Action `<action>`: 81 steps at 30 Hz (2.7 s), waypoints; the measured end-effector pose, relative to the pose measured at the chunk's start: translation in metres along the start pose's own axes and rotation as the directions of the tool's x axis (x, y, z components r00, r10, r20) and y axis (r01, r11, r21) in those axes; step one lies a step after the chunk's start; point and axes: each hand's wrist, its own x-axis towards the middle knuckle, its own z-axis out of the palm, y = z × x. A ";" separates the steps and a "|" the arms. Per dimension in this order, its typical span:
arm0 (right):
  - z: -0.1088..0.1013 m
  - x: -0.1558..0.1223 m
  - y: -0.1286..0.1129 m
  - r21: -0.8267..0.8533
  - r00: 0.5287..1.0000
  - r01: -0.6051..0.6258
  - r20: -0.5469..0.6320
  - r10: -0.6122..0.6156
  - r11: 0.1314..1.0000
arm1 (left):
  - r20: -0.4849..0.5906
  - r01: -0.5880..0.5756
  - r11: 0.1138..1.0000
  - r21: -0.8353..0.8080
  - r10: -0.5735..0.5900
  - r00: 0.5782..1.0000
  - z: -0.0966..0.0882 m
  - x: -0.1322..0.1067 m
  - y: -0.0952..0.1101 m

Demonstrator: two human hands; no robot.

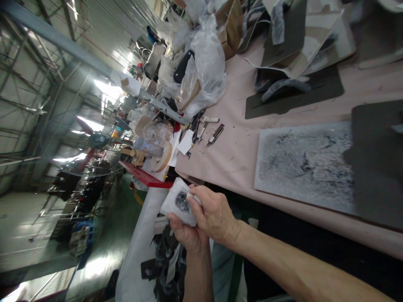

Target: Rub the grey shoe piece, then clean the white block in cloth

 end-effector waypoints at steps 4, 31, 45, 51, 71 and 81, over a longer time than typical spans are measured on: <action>-0.012 0.011 -0.002 -0.058 0.974 -0.065 0.215 0.076 0.996 | -0.010 -0.039 0.998 0.046 0.040 0.999 0.000 0.002 0.002; -0.009 0.001 0.004 -0.085 0.943 -0.100 0.310 0.122 0.991 | 0.047 -0.108 0.983 0.151 0.102 0.994 -0.028 0.009 0.002; -0.005 0.001 0.002 -0.014 0.909 -0.113 0.403 0.109 0.993 | 0.042 -0.107 0.985 0.133 0.102 0.994 -0.036 0.012 0.008; 0.003 0.007 -0.005 0.033 0.952 -0.203 0.240 0.189 0.979 | 0.020 -0.093 0.990 0.110 0.091 0.996 -0.036 0.009 0.006; 0.000 0.005 -0.002 0.085 0.937 -0.235 0.283 0.203 0.968 | 0.017 -0.095 0.988 0.124 0.093 0.995 -0.038 0.009 0.009; 0.004 0.009 -0.005 0.123 0.934 -0.210 0.320 0.161 0.970 | 0.022 -0.106 0.986 0.128 0.104 0.994 -0.037 0.006 0.015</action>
